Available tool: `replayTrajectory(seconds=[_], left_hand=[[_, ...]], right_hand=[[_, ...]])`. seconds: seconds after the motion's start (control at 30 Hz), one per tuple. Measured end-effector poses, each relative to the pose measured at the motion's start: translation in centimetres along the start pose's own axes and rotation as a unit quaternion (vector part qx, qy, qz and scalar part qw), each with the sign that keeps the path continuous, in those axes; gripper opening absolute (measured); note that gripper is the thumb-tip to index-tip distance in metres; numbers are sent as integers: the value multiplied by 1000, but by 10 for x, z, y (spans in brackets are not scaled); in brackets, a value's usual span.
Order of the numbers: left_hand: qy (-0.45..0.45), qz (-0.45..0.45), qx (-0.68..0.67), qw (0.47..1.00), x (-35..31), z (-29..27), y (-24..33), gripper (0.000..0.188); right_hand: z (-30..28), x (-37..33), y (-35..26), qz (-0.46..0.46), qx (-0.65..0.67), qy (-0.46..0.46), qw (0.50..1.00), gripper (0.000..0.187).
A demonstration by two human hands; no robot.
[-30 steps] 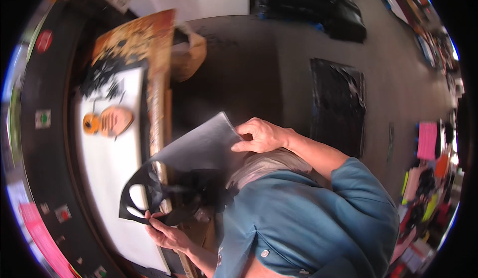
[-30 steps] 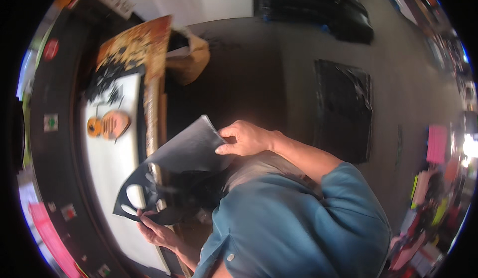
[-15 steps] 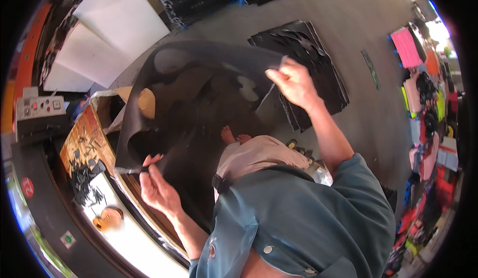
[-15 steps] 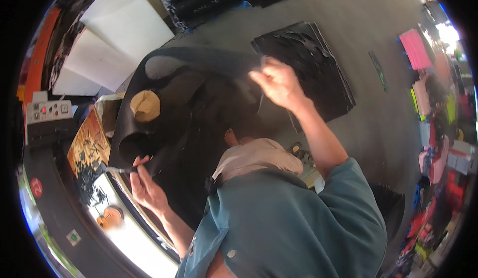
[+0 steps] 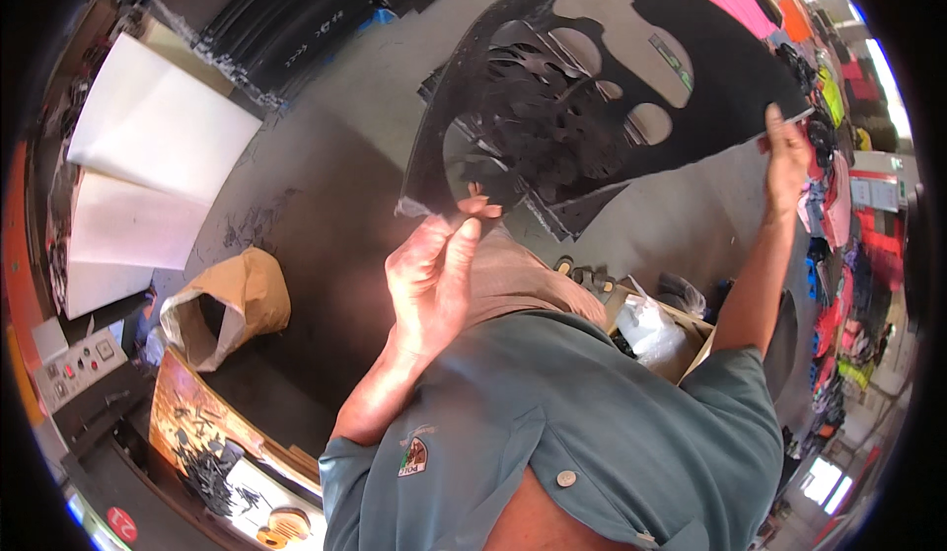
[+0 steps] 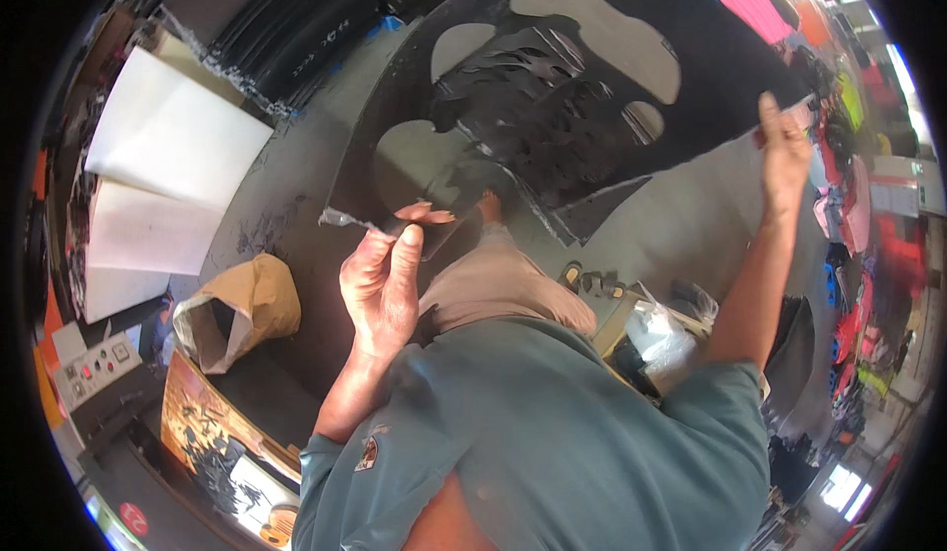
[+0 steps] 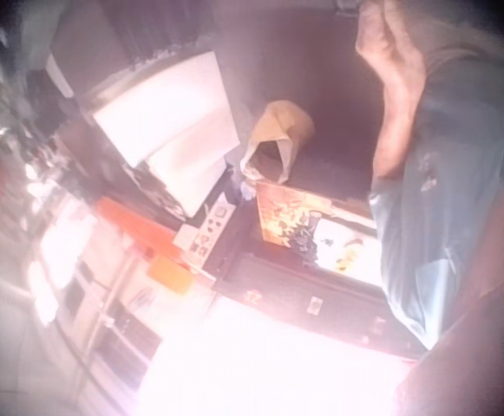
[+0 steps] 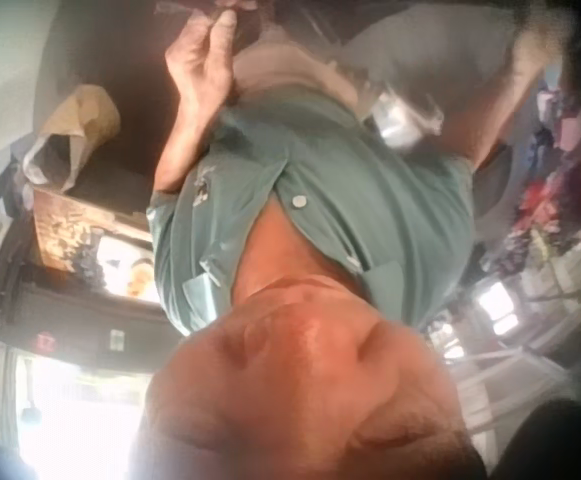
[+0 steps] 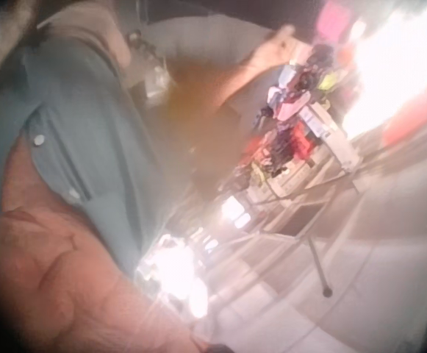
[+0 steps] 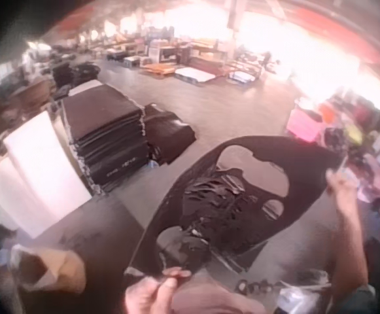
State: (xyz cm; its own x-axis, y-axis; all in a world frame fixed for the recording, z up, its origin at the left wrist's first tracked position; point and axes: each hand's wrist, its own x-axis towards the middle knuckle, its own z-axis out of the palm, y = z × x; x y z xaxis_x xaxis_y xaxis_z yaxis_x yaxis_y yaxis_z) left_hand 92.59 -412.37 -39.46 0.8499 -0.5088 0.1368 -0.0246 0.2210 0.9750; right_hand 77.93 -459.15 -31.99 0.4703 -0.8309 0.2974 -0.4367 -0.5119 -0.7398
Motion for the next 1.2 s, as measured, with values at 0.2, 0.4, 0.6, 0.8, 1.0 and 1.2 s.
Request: replayTrajectory(seconds=[0.2,0.4,0.6,0.8,1.0,1.2], left_hand=[[-28,-10,-73,997,114,60,-25,21],[41,-92,64,993,249,96,-124,24],[163,-213,212,940,334,49,-291,47],[125,-362,274,882,220,-57,-339,29],[168,-432,365,808,137,-97,-328,33],[127,-355,405,833,279,-174,-344,32]], right_hand=[[-9,172,-1,-77,-40,19,996,46],[101,353,44,-102,-114,-109,982,46],[271,367,140,-167,-147,-149,963,41],[329,178,283,-341,-225,-428,806,18],[322,-23,301,284,-81,-605,739,17],[421,-13,211,234,-19,-529,816,19]])
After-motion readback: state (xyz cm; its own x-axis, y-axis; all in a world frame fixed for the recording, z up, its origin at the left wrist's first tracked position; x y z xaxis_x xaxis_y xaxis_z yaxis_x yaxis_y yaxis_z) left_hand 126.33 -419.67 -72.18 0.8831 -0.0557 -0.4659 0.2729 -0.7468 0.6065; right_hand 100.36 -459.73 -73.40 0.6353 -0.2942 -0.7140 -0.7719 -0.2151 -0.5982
